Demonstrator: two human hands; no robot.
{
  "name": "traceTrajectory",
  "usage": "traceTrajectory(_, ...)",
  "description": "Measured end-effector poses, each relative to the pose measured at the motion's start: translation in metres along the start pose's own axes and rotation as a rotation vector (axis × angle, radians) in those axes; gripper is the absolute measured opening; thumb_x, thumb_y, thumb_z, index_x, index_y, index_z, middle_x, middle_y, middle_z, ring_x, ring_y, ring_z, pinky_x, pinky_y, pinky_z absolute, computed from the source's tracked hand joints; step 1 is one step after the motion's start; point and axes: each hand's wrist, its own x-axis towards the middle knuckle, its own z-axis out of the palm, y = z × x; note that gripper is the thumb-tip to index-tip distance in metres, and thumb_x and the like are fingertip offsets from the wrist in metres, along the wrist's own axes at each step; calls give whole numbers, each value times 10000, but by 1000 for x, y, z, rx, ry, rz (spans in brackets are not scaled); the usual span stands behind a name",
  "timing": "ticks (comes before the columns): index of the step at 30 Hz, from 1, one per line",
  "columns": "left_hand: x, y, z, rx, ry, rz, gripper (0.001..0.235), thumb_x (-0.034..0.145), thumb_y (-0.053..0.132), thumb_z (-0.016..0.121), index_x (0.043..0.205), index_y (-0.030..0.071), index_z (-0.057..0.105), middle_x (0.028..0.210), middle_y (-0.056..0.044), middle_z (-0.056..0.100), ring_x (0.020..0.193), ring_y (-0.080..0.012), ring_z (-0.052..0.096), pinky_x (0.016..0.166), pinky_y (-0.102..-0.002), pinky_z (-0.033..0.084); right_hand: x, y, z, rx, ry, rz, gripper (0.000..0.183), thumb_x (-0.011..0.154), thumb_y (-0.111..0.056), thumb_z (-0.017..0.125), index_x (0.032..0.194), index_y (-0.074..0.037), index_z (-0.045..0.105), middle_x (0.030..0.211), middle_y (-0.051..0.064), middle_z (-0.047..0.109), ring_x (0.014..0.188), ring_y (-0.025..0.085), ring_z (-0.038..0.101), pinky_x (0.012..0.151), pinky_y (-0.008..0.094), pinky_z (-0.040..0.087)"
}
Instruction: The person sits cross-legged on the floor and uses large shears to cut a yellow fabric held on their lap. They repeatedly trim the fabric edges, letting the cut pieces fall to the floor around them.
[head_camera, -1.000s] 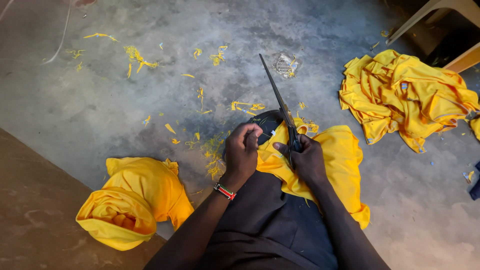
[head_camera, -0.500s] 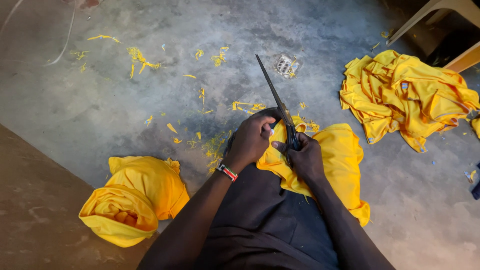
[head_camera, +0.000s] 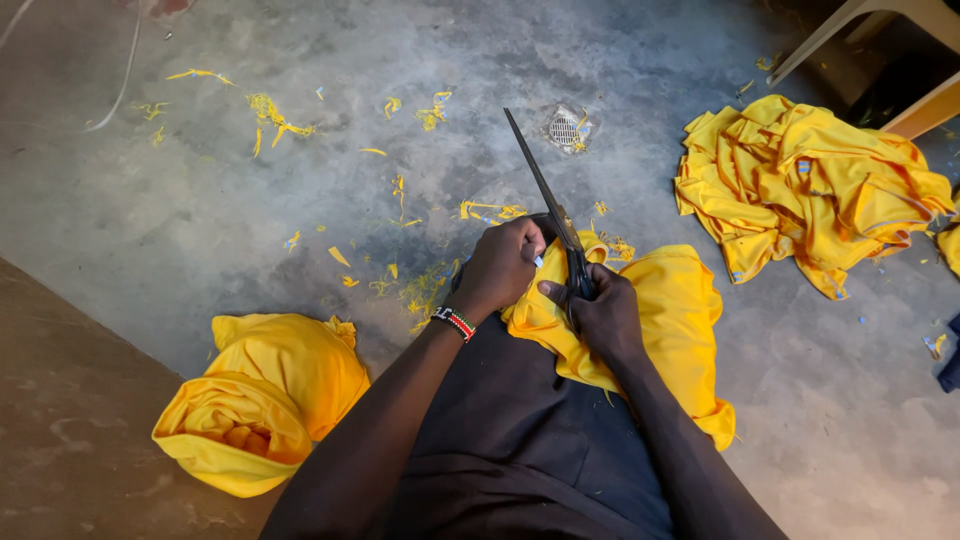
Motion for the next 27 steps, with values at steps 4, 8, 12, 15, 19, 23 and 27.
traceTrajectory(4, -4, 15, -4, -70, 8, 74, 137, 987, 86, 545, 1007, 59, 678, 951, -236, 726, 1033, -478, 693, 867, -547, 566, 1, 1, 1, -9, -3, -7, 370, 702, -196, 960, 719, -13, 639, 499, 101, 560, 409, 166, 582, 409, 222, 411)
traceTrajectory(8, -9, 26, -2, -205, 85, 183, 128, 1008, 78, 559, 1007, 38, 681, 928, -226, 714, 1011, -468, 696, 848, -516, 568, -4, -10, 0, -67, -4, -42, 214, 766, -92, 860, 742, -24, 659, 526, 78, 568, 462, 151, 591, 443, 227, 430)
traceTrajectory(12, -15, 30, 0, -231, 115, 235, 81, 984, 108, 605, 974, 70, 676, 849, -199, 709, 977, -467, 698, 823, -508, 562, -2, -4, 1, -75, -2, -48, 149, 748, -53, 823, 763, -27, 677, 546, 68, 570, 481, 146, 575, 453, 237, 435)
traceTrajectory(15, -29, 33, -4, -231, 140, 181, 92, 990, 115, 576, 950, 78, 650, 745, -130, 716, 893, -399, 727, 828, -485, 564, -7, -15, 2, -69, 4, -30, 122, 744, -55, 814, 766, -44, 694, 552, 58, 574, 488, 132, 571, 456, 222, 430)
traceTrajectory(19, -38, 22, -3, -152, 167, 145, 95, 988, 113, 579, 928, 78, 644, 726, -133, 727, 850, -404, 735, 791, -484, 575, -4, -7, 3, -82, 6, -47, 132, 736, -63, 824, 762, -47, 695, 547, 71, 584, 499, 132, 581, 455, 228, 431)
traceTrajectory(23, -43, 14, 0, 18, 233, 86, 99, 951, 129, 583, 964, 72, 663, 758, -163, 723, 851, -417, 726, 771, -504, 576, -5, -19, -7, -159, 6, -12, 318, 692, -214, 937, 774, -49, 679, 583, 86, 613, 560, 197, 623, 530, 272, 468)
traceTrajectory(27, -35, -16, 10, 200, 203, 90, 161, 884, 175, 636, 983, 76, 716, 843, -152, 721, 884, -414, 716, 798, -520, 584, -15, -48, -47, -594, -14, -118, 421, 723, -369, 900, 891, -60, 668, 721, 219, 692, 801, 473, 701, 736, 512, 542)
